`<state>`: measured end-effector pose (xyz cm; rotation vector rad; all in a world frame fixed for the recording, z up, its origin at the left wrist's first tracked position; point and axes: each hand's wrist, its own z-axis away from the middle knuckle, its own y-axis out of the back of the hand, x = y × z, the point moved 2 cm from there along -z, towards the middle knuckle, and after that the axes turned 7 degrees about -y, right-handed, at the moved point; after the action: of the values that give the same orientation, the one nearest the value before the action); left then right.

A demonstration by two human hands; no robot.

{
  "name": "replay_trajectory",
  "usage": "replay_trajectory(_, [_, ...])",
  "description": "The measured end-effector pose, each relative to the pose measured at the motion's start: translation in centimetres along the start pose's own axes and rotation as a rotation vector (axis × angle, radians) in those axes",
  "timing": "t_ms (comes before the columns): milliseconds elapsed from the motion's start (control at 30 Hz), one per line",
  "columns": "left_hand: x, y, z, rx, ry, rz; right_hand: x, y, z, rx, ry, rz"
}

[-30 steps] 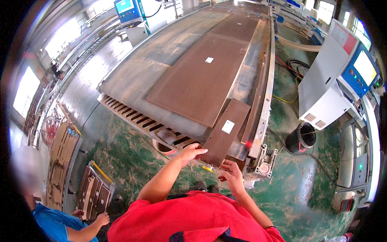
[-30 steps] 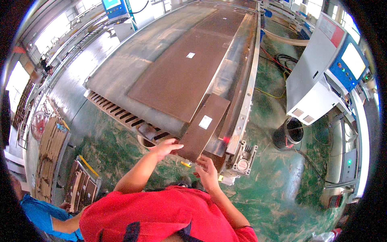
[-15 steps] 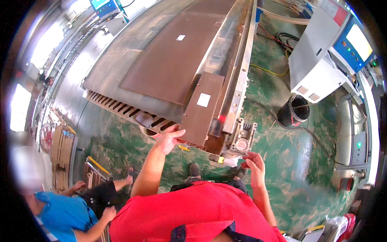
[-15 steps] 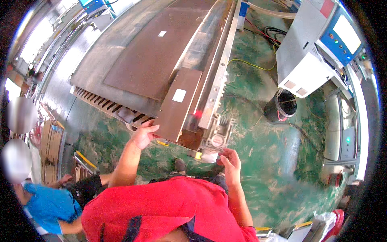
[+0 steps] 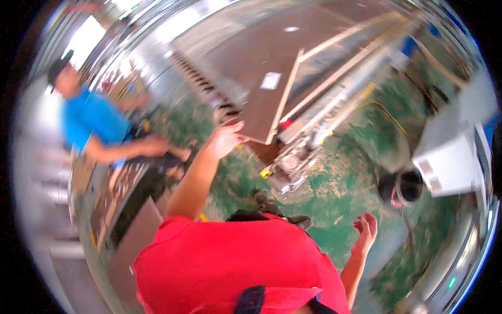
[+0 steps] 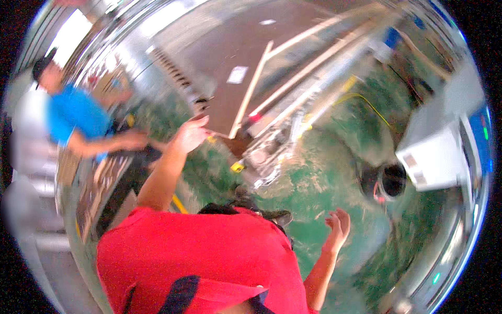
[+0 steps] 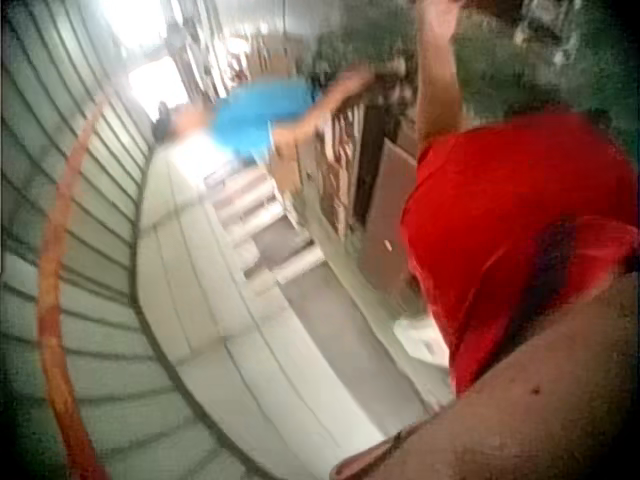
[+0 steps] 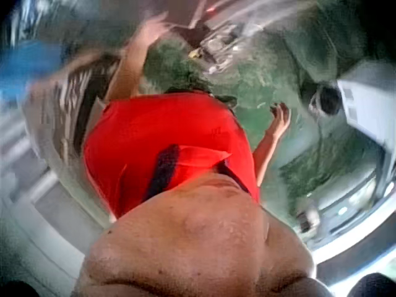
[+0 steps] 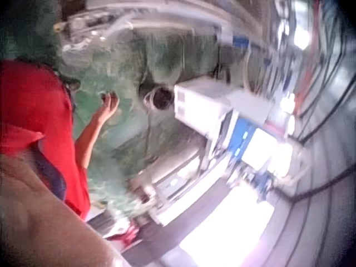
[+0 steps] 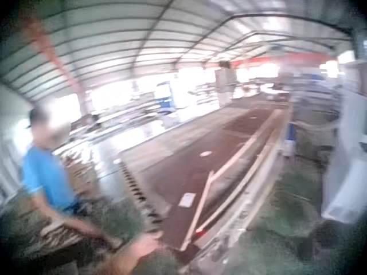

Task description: The person sorts and stacks various wooden panels and planks in a workshop. They move pieces from a large work table to a designated stacking area, organizing them by size and type.

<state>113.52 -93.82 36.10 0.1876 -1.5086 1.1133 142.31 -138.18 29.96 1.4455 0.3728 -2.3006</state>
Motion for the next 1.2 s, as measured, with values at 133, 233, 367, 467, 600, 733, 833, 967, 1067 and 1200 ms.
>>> replay_trajectory(133, [-1.8, 0.0, 5.6, 0.128, -0.061, -0.045, -0.6, -3.0, -0.9, -0.157, 0.026, -0.080])
replay_trajectory(233, [-2.7, 2.4, 11.8, 0.236, -0.087, -0.005, -1.4, -8.5, 0.3, -0.444, 0.025, 0.034])
replay_trajectory(367, [-4.2, 6.9, 19.9, 0.353, -0.048, -0.019, -2.3, -15.5, 4.2, -0.756, 0.022, 0.163])
replay_trajectory(467, [-4.7, 9.8, 24.2, 0.425, -0.043, 0.028, -1.6, -19.9, 6.7, -0.837, 0.025, 0.249])
replay_trajectory(600, [-4.8, 15.9, 29.7, 0.415, 0.046, -0.023, 0.4, -25.2, 10.3, -0.862, -0.015, 0.324])
replay_trajectory(733, [-5.5, 24.9, 38.0, 0.428, 0.175, -0.042, 3.0, -32.2, 14.2, -0.957, -0.089, 0.449])
replay_trajectory(833, [-3.4, 28.3, 43.2, 0.599, 0.313, -0.114, 5.1, -37.9, 17.7, -1.053, -0.107, 0.529])
replay_trajectory(967, [-3.0, 30.4, 47.9, 0.846, 0.342, -0.172, 8.1, -45.0, 20.3, -1.256, -0.170, 0.609])
replay_trajectory(1067, [-5.0, 31.7, 49.5, 1.097, 0.305, -0.102, 10.8, -49.1, 21.4, -1.405, -0.187, 0.686])
replay_trajectory(1200, [-8.5, 34.7, 49.1, 1.305, 0.201, 0.149, 13.2, -53.8, 22.4, -1.540, -0.193, 0.811])
